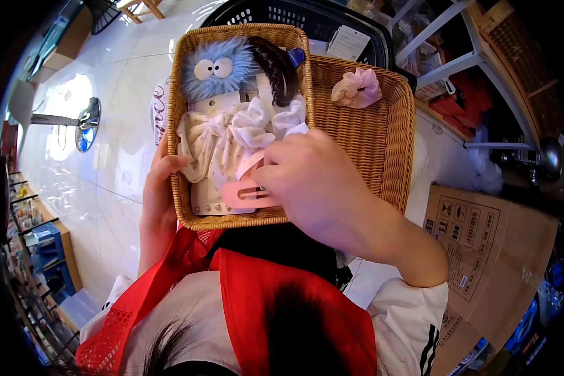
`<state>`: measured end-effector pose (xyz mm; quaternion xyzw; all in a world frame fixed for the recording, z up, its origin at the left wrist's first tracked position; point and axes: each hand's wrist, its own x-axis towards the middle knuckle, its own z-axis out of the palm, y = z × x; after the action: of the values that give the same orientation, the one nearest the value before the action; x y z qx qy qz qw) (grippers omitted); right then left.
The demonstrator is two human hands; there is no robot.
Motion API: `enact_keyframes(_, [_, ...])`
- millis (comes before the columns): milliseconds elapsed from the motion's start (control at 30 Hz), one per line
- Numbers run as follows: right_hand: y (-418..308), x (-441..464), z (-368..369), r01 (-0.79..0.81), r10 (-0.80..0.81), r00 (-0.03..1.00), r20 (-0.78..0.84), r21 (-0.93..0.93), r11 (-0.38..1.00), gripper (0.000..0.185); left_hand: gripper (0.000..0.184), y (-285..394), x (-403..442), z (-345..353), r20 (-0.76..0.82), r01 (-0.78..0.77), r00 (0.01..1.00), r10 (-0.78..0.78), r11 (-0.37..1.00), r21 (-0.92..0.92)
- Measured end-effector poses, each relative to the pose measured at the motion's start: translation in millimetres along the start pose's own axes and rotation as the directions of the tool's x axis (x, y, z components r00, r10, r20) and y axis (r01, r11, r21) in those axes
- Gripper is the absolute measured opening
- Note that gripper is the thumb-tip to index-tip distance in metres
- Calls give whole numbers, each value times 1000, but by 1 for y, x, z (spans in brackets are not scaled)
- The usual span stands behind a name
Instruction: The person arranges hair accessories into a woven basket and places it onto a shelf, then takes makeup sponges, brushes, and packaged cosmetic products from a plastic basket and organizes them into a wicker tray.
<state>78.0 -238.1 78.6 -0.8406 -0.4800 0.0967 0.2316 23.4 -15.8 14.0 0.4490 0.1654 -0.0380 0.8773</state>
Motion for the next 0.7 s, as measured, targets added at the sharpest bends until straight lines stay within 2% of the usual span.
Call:
enact_keyframes(100, [3,1,27,103,-99,992,-78,49,993,13,75,-1,0,1,14,-11,1000,11,1000,-14])
enact_keyframes(200, [1,-1,23,67,-66,997,26,-53,996,15,74,-1,-1,2,24,-18,1000,19,1000,-17])
enact_keyframes(300, [-3,-1,19,33,-32,999,10,-84,996,12,73,-1,-1,5,16,-19,1000,20,1000,-19])
enact_keyframes(400, [16,3,-11,40,-38,958,-283,1,999,9,73,0,1,3,21,-11,1000,12,999,-30])
enact_keyframes(433, [31,5,-16,-120,112,884,-454,11,993,9,73,0,0,2,22,-8,1000,9,999,-33])
enact_keyframes(467, [49,10,-23,-324,315,830,-460,63,944,11,73,1,0,3,23,-6,1000,7,999,-36])
enact_keyframes(500, [79,11,-20,-432,396,775,-492,46,901,13,74,0,-1,3,24,-9,1000,9,999,-34])
enact_keyframes(533, [121,4,-7,-459,262,803,-536,-275,845,14,75,0,-1,2,24,-13,1000,14,999,-32])
enact_keyframes(600, [155,-4,12,-534,344,832,-436,-457,712,15,77,-1,-2,-1,10,-20,1000,20,1000,-14])
enact_keyframes(700, [170,-7,28,-519,414,854,-314,-535,666,12,79,0,-3,-6,-18,-8,1000,8,1000,15])
